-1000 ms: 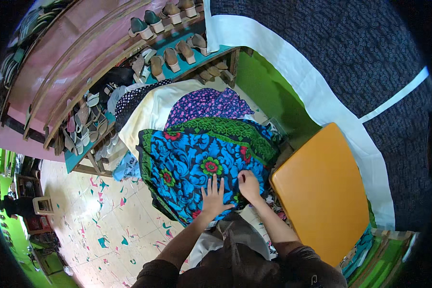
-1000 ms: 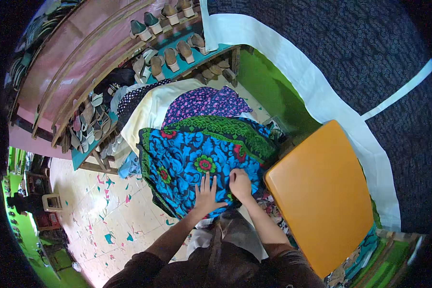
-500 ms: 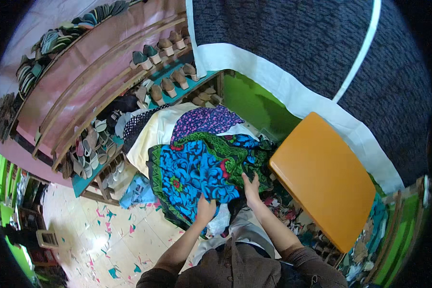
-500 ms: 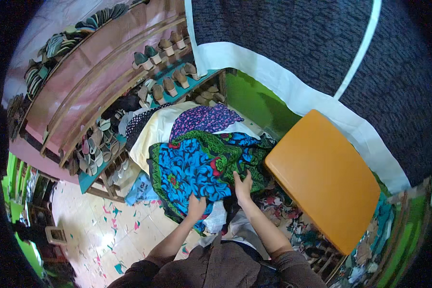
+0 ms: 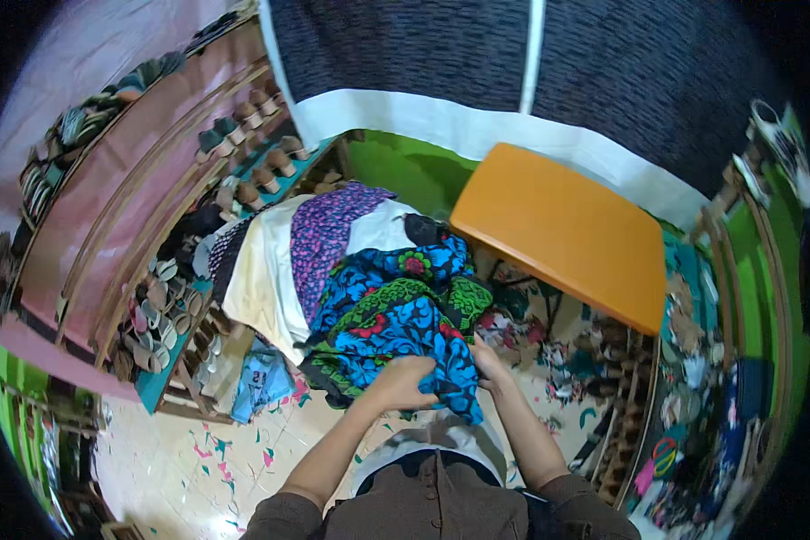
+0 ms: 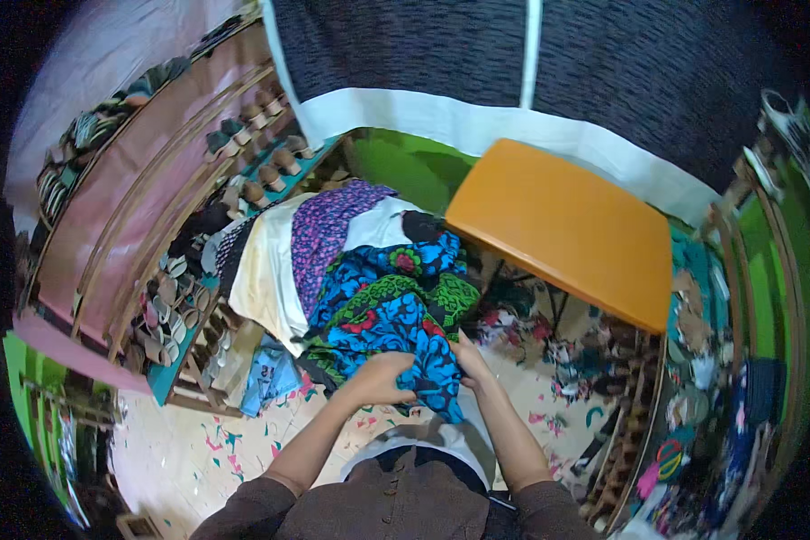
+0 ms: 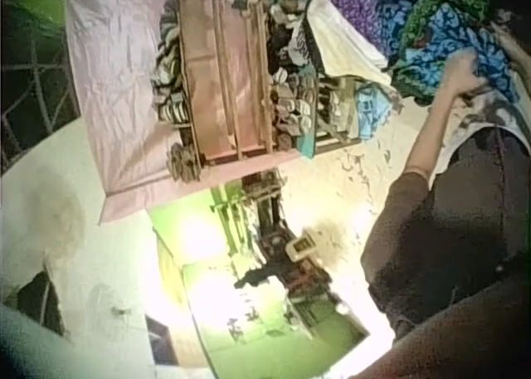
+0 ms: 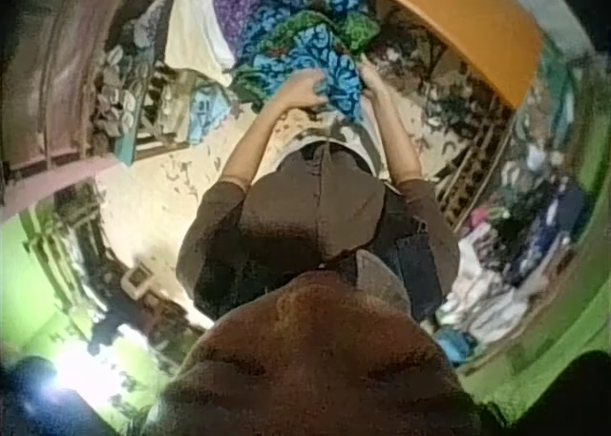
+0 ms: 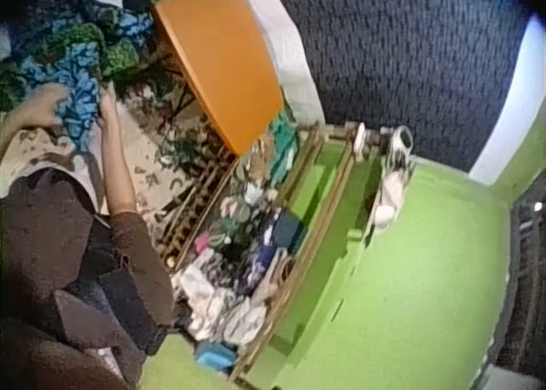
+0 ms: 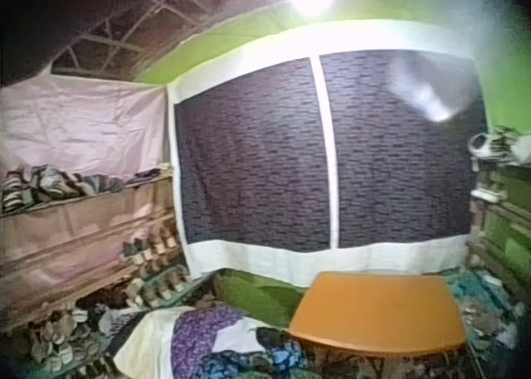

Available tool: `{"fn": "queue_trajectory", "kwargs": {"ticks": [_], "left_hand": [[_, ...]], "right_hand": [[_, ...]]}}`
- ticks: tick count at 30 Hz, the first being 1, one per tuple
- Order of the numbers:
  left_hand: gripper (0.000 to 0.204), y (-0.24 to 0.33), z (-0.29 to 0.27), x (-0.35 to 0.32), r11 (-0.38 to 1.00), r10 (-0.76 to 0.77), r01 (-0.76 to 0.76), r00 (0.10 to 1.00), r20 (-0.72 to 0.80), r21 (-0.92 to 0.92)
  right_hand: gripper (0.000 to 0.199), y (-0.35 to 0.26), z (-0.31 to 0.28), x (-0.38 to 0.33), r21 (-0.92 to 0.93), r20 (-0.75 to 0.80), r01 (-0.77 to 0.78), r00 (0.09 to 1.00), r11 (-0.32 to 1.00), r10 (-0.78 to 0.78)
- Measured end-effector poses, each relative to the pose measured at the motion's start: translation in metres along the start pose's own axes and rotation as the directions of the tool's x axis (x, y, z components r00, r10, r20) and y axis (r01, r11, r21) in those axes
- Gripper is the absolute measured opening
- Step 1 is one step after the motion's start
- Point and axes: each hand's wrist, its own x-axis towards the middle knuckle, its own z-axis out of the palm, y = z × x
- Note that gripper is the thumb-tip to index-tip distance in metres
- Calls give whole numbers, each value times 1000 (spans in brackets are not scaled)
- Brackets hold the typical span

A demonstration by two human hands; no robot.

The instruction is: The recorder is seen folding different pieces of patterned fabric on a small table and then placing them on a shelf.

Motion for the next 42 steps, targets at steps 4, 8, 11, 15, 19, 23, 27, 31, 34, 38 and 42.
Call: {"fn": "queue_trajectory", "kwargs": {"ticks": [4,8,11,15,19,23,27,31,34,38,42], "left_hand": [[82,32,-6,8,994,108,-105,967,-231,22],[80,47,35,43,984,64,-112,946,-317,-136],[89,74,77,67,975,111,-163,946,-304,-151],[73,132,126,76,924,130,-125,991,-11,-360],[44,193,169,79,913,227,-280,953,-201,-297],[34,228,177,66,937,201,-228,971,-126,-266],[23,217,181,60,926,183,-199,980,-79,-321],[16,216,160,56,955,247,-275,945,-216,-110],[16,219,139,60,962,264,-267,881,-392,49],[16,220,102,67,968,167,-236,856,-489,-81],[17,227,61,69,1000,14,-11,946,-324,13]], "right_hand": [[48,-13,-14,-58,-198,-148,76,983,977,-107],[41,-19,-36,-108,-583,-91,241,930,776,-357],[39,-25,-62,-153,-632,-38,305,906,712,-422],[37,-30,-108,-212,-645,-72,312,884,698,-462],[40,-16,-192,-262,-662,-353,156,798,733,-489],[35,-60,-178,-327,-692,-293,243,766,680,-572],[42,-79,-192,-346,-896,-102,206,767,394,-633],[48,-95,-170,-348,-978,-15,104,832,183,-555],[49,-102,-165,-337,-988,147,145,778,-52,-611],[54,-115,-138,-326,-939,162,323,721,119,-674],[68,-135,-134,-324,-954,26,230,702,193,-711]]}}
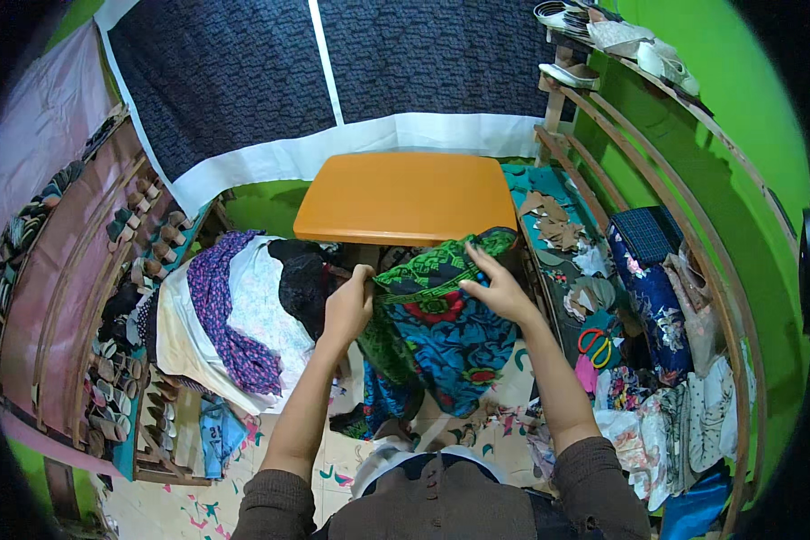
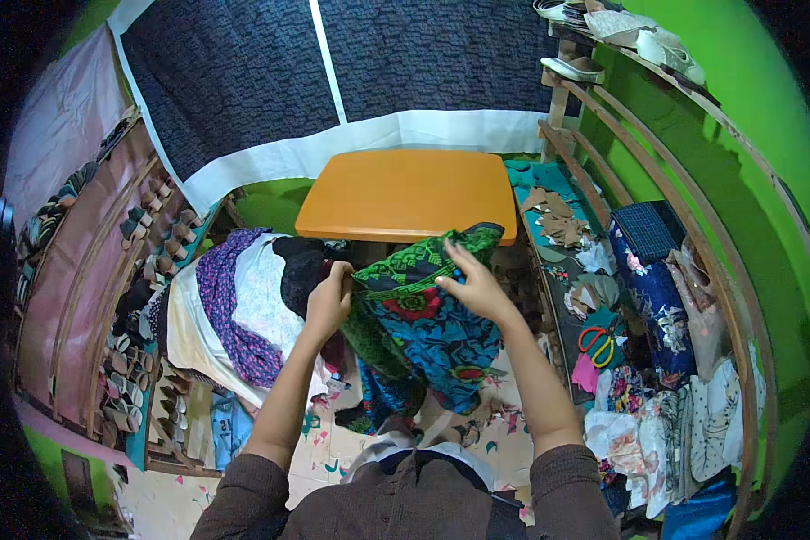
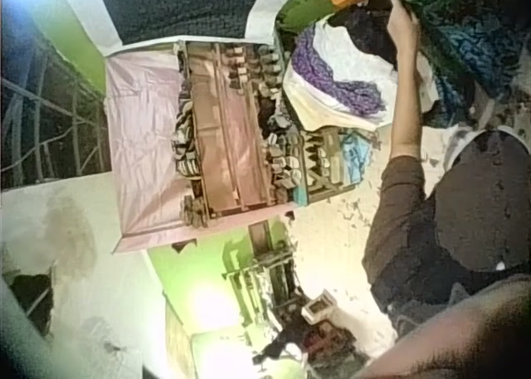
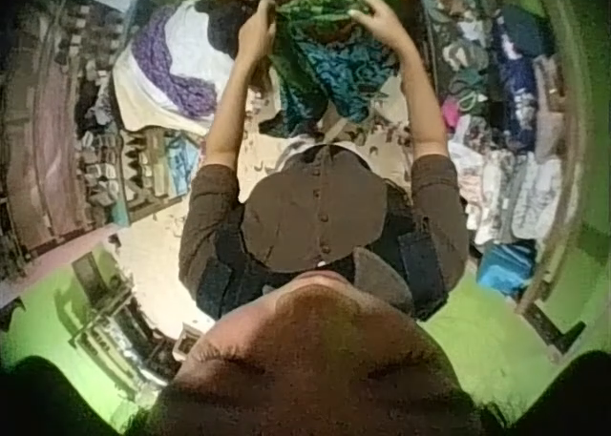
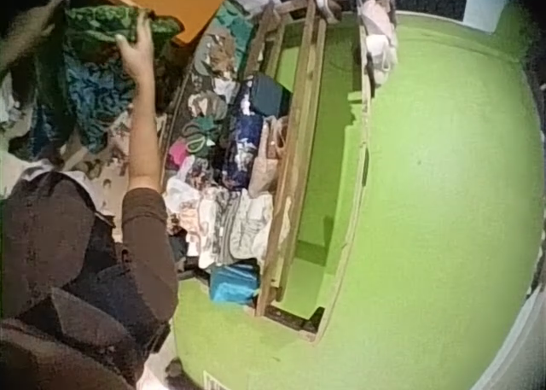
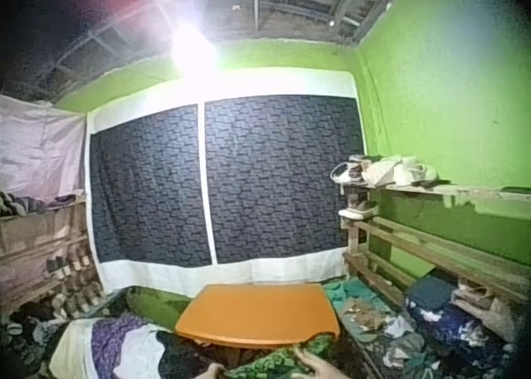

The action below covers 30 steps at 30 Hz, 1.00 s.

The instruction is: The recorder is seen folding different pieces of patterned fabric on a small table and then placing them on a shelf.

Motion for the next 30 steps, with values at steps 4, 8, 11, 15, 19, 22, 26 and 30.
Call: {"fn": "queue_trajectory", "kwargs": {"ticks": [4,8,11,15,19,22,26,30], "left_hand": [[17,-31,-20,13,987,133,-136,990,-37,-83],[14,-50,-33,24,974,227,-226,971,-73,18],[12,-57,-46,32,987,161,-158,977,-139,32],[17,-69,-62,53,942,324,-318,945,-45,105],[34,-64,-77,63,847,168,-280,947,272,451],[31,-80,-75,76,818,246,-355,927,283,452],[15,-80,-69,89,685,559,-530,822,106,500],[17,-32,-80,108,455,832,-699,554,16,552]], "right_hand": [[54,17,-20,15,169,-153,81,987,982,-55],[47,12,-2,32,-52,-138,67,988,996,-74],[38,10,20,42,-148,-246,135,954,980,-169],[33,9,35,53,-221,-317,50,941,974,-121],[29,3,28,69,-335,-496,56,838,941,-227],[29,-9,30,83,-413,-536,10,806,911,-252],[51,-54,50,87,-710,-313,-106,933,696,-178],[77,-77,68,102,-340,150,272,961,900,-234]]}}
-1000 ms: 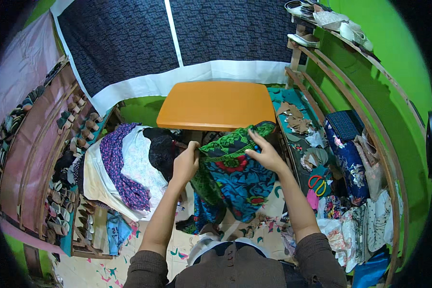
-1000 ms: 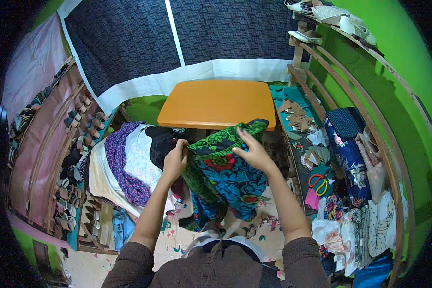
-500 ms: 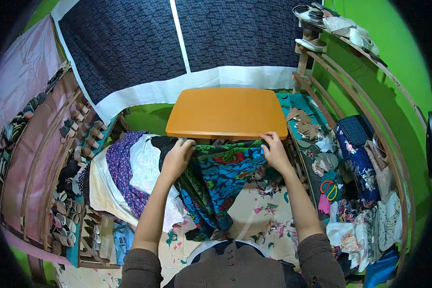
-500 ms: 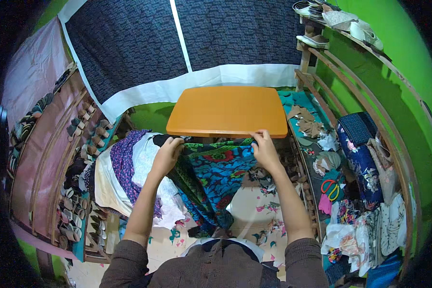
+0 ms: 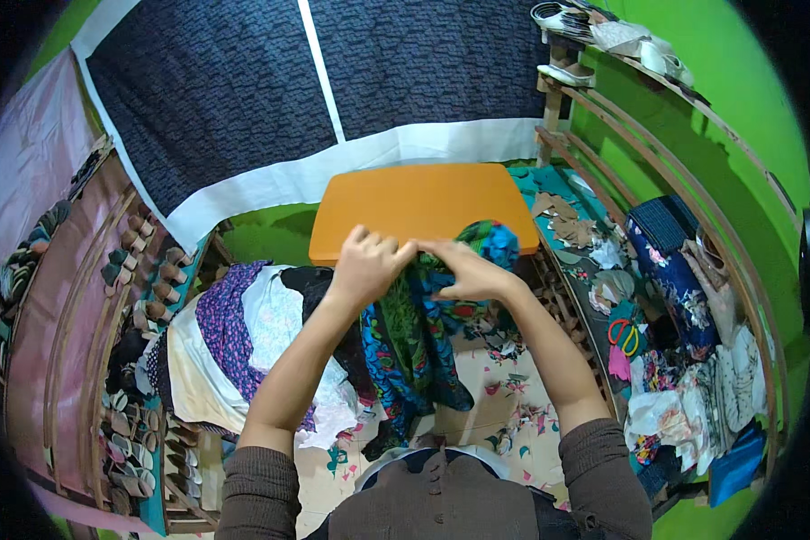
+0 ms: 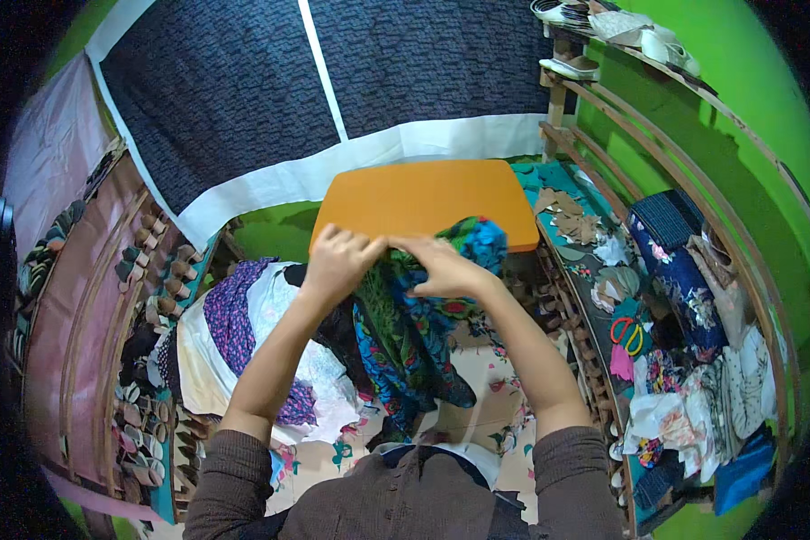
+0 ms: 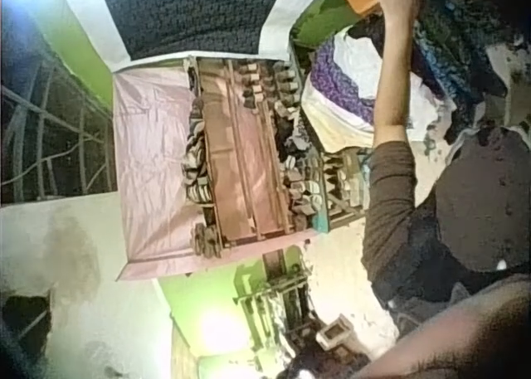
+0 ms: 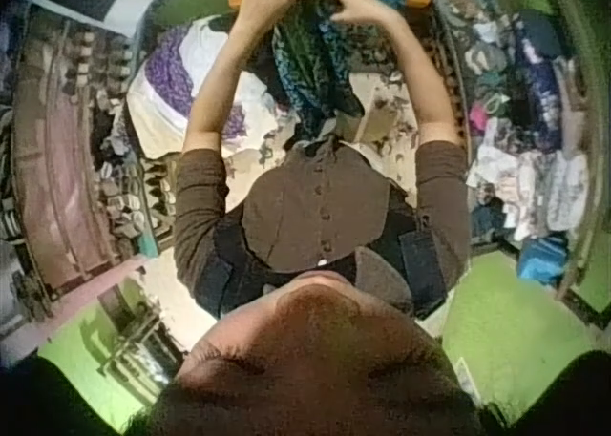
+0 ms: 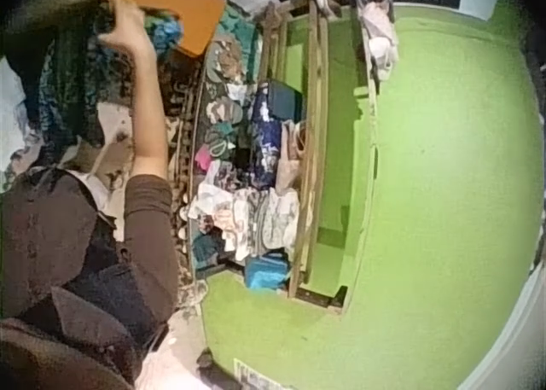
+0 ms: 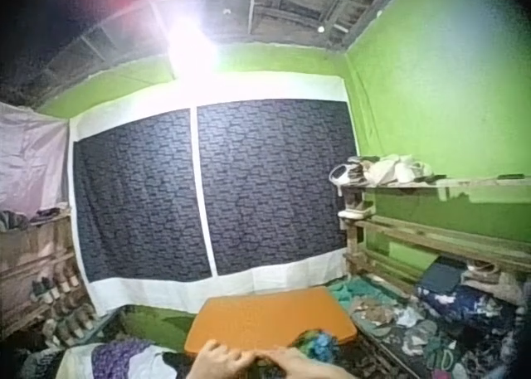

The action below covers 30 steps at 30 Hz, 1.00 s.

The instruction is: The recorder is seen folding different pieces of patterned fabric on a small table and then placing them on a shelf.

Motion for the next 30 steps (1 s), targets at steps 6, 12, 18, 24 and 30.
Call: {"fn": "queue_trajectory", "kwargs": {"ticks": [6,12,18,24,30], "left_hand": [[10,-62,-33,26,975,-145,179,962,-231,135],[26,-79,-16,4,919,-371,386,915,-155,79],[24,-54,35,-13,35,-591,514,703,397,-857],[48,-54,2,-18,971,-218,232,960,176,-63],[39,-126,-1,-20,824,-566,557,807,-165,-106]], "right_hand": [[60,12,-26,-1,-58,235,-172,955,983,181],[53,30,-55,-16,-234,163,-337,911,912,379],[24,31,-116,-17,-327,-614,-480,763,814,204],[19,45,-119,-22,-581,-600,-546,788,603,136],[49,67,-92,-19,-278,-450,-677,718,681,530]]}}
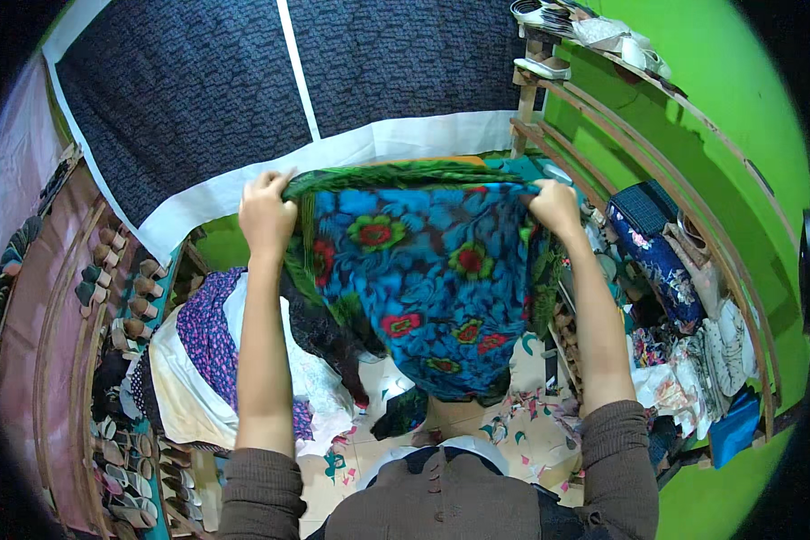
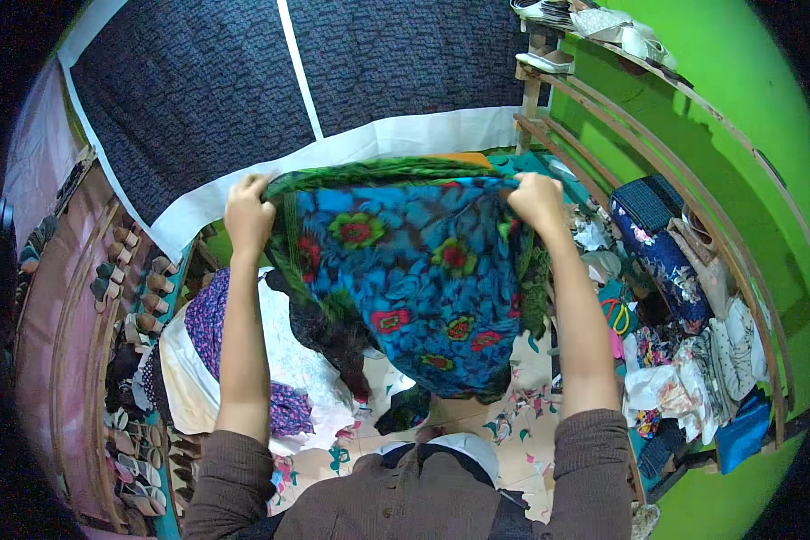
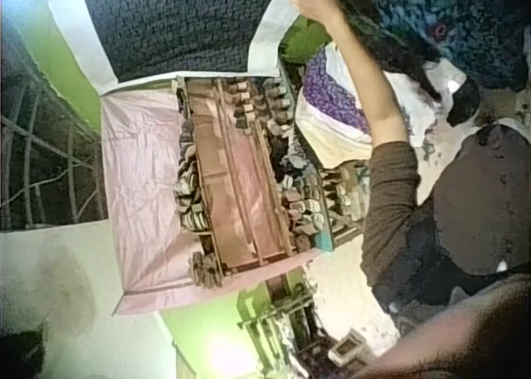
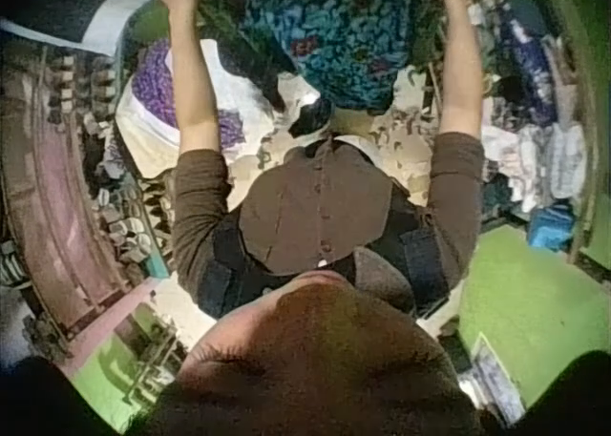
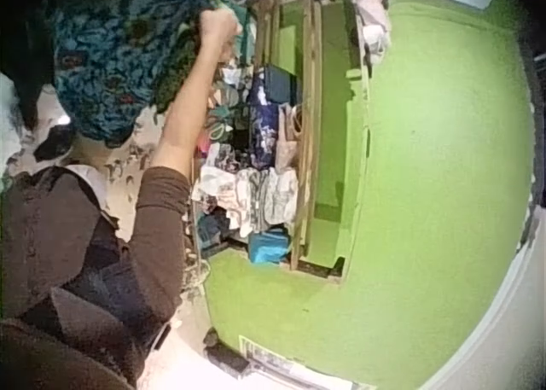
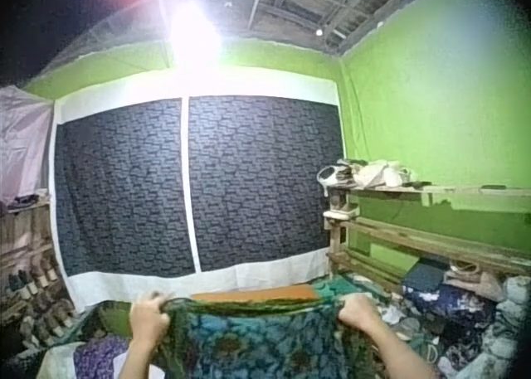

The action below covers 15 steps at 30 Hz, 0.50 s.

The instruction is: The recorder is seen folding different pieces of patterned fabric on a small table and then placing them on a shelf.

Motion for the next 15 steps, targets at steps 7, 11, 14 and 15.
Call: {"fn": "queue_trajectory", "kwargs": {"ticks": [7,11,14,15], "left_hand": [[41,0,54,-98,904,-262,398,804,534,-157],[40,72,37,-86,932,151,26,879,453,-362],[65,103,36,-92,893,190,48,863,469,-448],[65,98,38,-99,896,183,52,862,473,-442]], "right_hand": [[73,-15,46,-15,9,273,186,945,982,-182],[89,-115,72,-59,549,203,436,758,713,-620],[56,-127,93,-52,682,257,337,720,649,-644],[45,-130,81,-50,646,260,350,735,679,-627]]}}
